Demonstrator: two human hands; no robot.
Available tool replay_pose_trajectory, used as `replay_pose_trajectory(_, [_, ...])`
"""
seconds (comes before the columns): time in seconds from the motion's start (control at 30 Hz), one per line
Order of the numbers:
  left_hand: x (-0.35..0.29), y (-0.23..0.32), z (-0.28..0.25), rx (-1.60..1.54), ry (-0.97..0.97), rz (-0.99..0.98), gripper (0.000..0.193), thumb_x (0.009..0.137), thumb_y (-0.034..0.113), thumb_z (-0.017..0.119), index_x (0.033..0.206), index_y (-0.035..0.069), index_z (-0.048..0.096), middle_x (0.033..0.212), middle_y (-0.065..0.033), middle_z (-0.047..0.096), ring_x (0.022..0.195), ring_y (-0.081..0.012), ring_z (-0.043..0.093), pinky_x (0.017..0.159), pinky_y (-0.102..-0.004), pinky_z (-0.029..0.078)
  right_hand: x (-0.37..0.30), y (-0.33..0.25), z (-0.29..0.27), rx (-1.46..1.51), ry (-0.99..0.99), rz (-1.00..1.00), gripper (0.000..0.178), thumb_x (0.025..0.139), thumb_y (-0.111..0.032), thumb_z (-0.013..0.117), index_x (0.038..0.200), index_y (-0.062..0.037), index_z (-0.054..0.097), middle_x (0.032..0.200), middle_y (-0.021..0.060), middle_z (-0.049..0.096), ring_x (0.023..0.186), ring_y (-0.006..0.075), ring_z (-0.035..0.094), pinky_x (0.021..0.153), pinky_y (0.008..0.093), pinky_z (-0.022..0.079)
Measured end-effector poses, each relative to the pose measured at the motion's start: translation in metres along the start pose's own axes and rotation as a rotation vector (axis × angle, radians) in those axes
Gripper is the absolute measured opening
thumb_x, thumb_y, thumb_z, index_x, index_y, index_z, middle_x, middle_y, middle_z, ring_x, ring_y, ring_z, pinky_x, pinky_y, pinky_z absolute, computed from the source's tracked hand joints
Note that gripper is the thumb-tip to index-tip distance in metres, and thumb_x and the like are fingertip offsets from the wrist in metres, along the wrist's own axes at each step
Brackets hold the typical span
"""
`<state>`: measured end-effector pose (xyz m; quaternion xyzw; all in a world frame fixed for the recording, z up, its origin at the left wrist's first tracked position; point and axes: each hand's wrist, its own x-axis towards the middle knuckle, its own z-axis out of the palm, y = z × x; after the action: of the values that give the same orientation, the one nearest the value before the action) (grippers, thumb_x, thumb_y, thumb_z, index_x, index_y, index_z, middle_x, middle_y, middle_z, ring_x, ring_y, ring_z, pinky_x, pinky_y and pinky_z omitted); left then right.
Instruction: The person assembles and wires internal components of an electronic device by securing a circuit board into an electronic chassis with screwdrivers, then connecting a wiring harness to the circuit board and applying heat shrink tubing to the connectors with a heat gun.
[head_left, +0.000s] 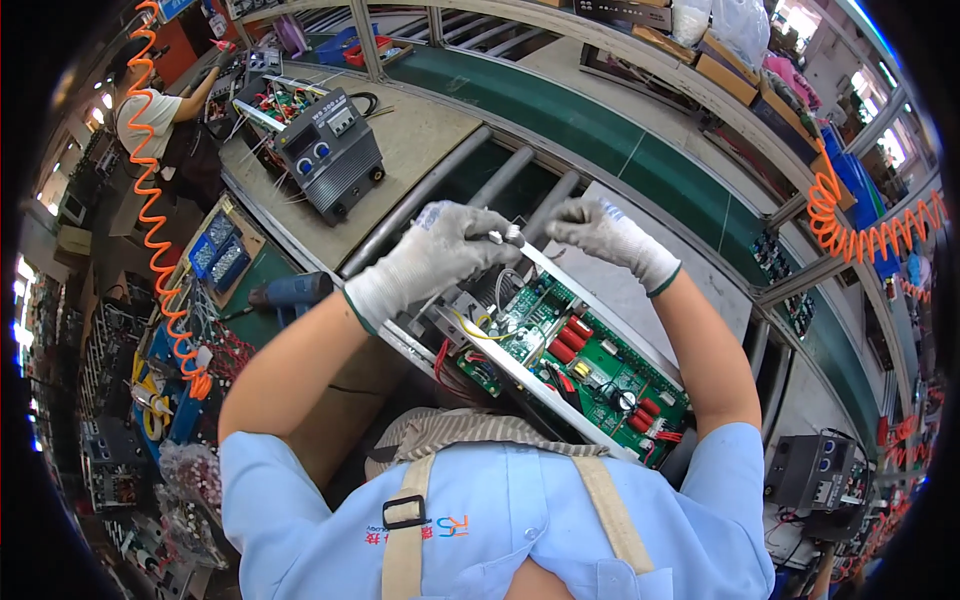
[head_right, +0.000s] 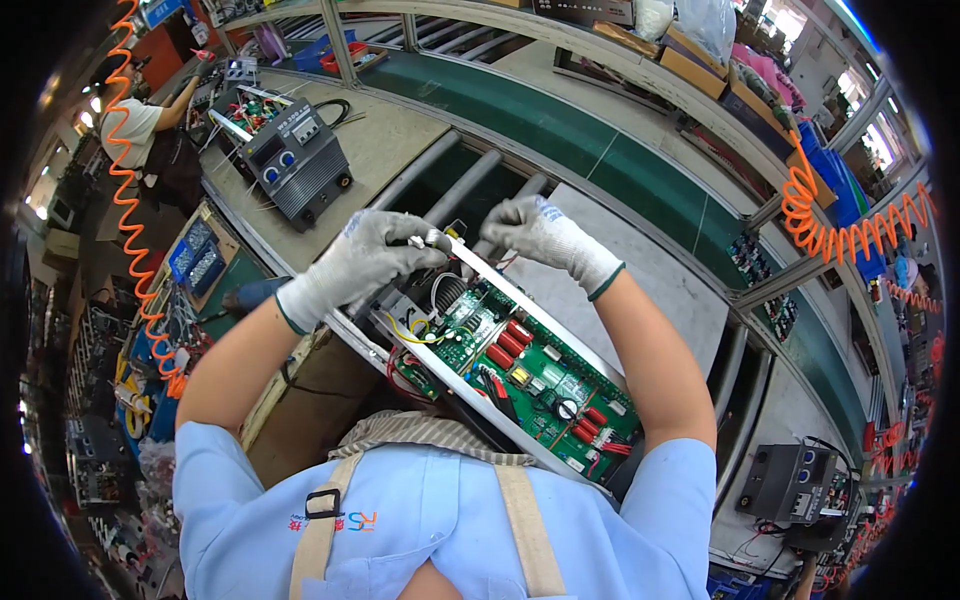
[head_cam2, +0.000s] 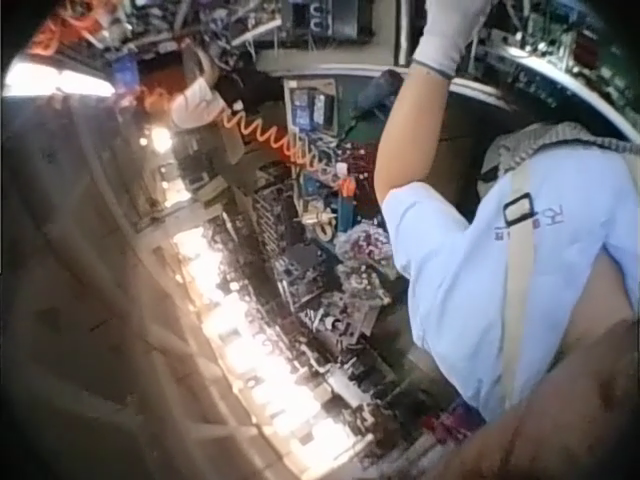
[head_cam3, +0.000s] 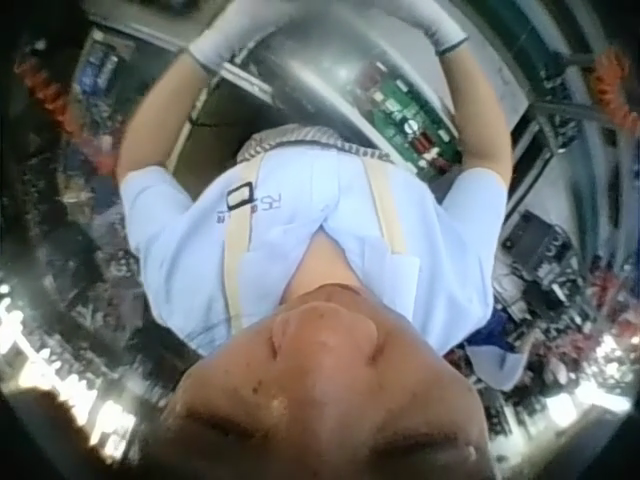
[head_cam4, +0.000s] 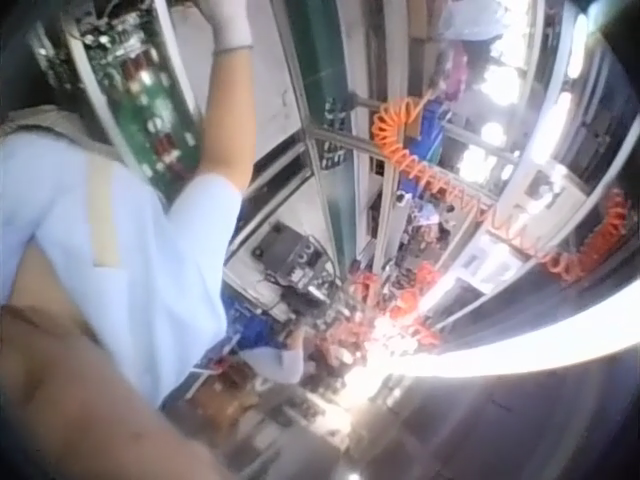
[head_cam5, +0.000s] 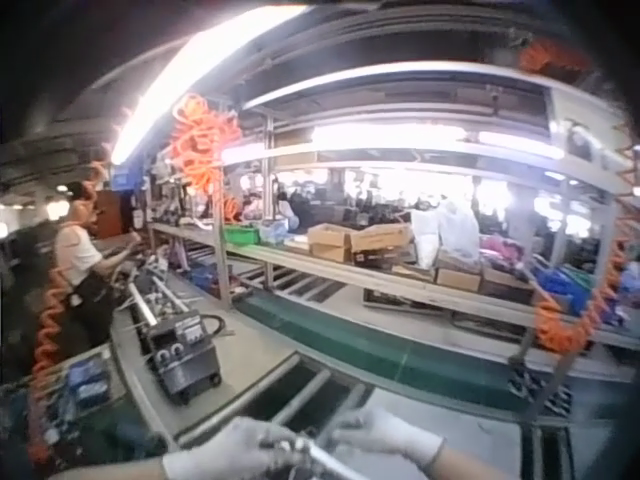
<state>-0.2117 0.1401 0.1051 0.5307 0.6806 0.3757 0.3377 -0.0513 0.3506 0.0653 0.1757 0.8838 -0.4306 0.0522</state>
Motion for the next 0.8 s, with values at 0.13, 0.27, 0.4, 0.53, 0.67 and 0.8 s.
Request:
replay_pose_trajectory(0.13, [-0.001, 0.001, 0.019, -0.030, 0.125, -0.032, 0.027, 0.085, 0.017, 0.072, 0.105, -0.002, 0.071, 0.080, -0.0086, 0.070, 0.072, -0.0105, 0.064, 0.066, -0.0287, 0.051, -0.028, -0.059, -0.007, 0.426, -0.019, -0.335, 0.041, 0.088, -0.019, 0.074, 0.120, 0.0031, 0.062, 0.107, 0.0045, 0.067, 0.091, 0.0095, 0.061, 0.081, 0.0260, 0.052])
replay_pose_trajectory(0.27, [0.000, -0.006, 0.031, -0.202, 0.176, 0.004, 0.020, 0.084, 0.011, 0.072, 0.099, -0.002, 0.071, 0.074, -0.0015, 0.065, 0.064, -0.0070, 0.057, 0.059, -0.0240, 0.048, -0.034, -0.065, -0.002, 0.251, 0.053, -0.268, 0.028, 0.089, -0.013, 0.071, 0.111, 0.0024, 0.064, 0.095, 0.0040, 0.068, 0.083, 0.0083, 0.061, 0.076, 0.0250, 0.053])
replay_pose_trajectory(0.4, [-0.004, -0.012, 0.029, -0.382, 0.152, -0.071, 0.021, 0.084, 0.011, 0.072, 0.099, -0.003, 0.071, 0.074, -0.0012, 0.064, 0.064, -0.0070, 0.057, 0.059, -0.0239, 0.047, -0.036, -0.067, -0.001, 0.449, 0.026, -0.236, 0.023, 0.088, -0.012, 0.072, 0.106, 0.0011, 0.066, 0.091, 0.0020, 0.068, 0.080, 0.0063, 0.060, 0.073, 0.0228, 0.052])
replay_pose_trajectory(0.53, [-0.013, -0.004, 0.026, -0.121, 0.112, -0.017, 0.020, 0.085, 0.016, 0.071, 0.096, -0.001, 0.071, 0.078, -0.0048, 0.067, 0.071, -0.0146, 0.063, 0.066, -0.0309, 0.051, -0.035, -0.059, -0.009, 0.409, -0.071, -0.282, 0.035, 0.089, -0.025, 0.072, 0.112, 0.0009, 0.065, 0.093, 0.0033, 0.067, 0.081, 0.0075, 0.061, 0.073, 0.0236, 0.052])
replay_pose_trajectory(0.67, [-0.014, -0.006, 0.021, 0.583, -0.058, 0.116, 0.022, 0.083, 0.023, 0.066, 0.098, 0.009, 0.073, 0.092, -0.0134, 0.068, 0.092, -0.0319, 0.066, 0.080, -0.0418, 0.052, -0.027, -0.043, -0.018, 0.304, 0.078, -0.154, 0.033, 0.095, -0.029, 0.064, 0.112, -0.0008, 0.066, 0.089, 0.0041, 0.068, 0.078, 0.0091, 0.063, 0.070, 0.0237, 0.052])
replay_pose_trajectory(0.8, [-0.013, 0.010, 0.033, 0.888, -0.175, 0.079, 0.025, 0.081, 0.020, 0.064, 0.103, 0.012, 0.072, 0.098, -0.0112, 0.065, 0.097, -0.0283, 0.066, 0.084, -0.0409, 0.052, -0.016, -0.016, -0.012, 0.080, -0.055, 0.022, 0.031, 0.097, -0.031, 0.062, 0.107, -0.0033, 0.068, 0.085, -0.0008, 0.066, 0.075, 0.0062, 0.059, 0.065, 0.0224, 0.049])
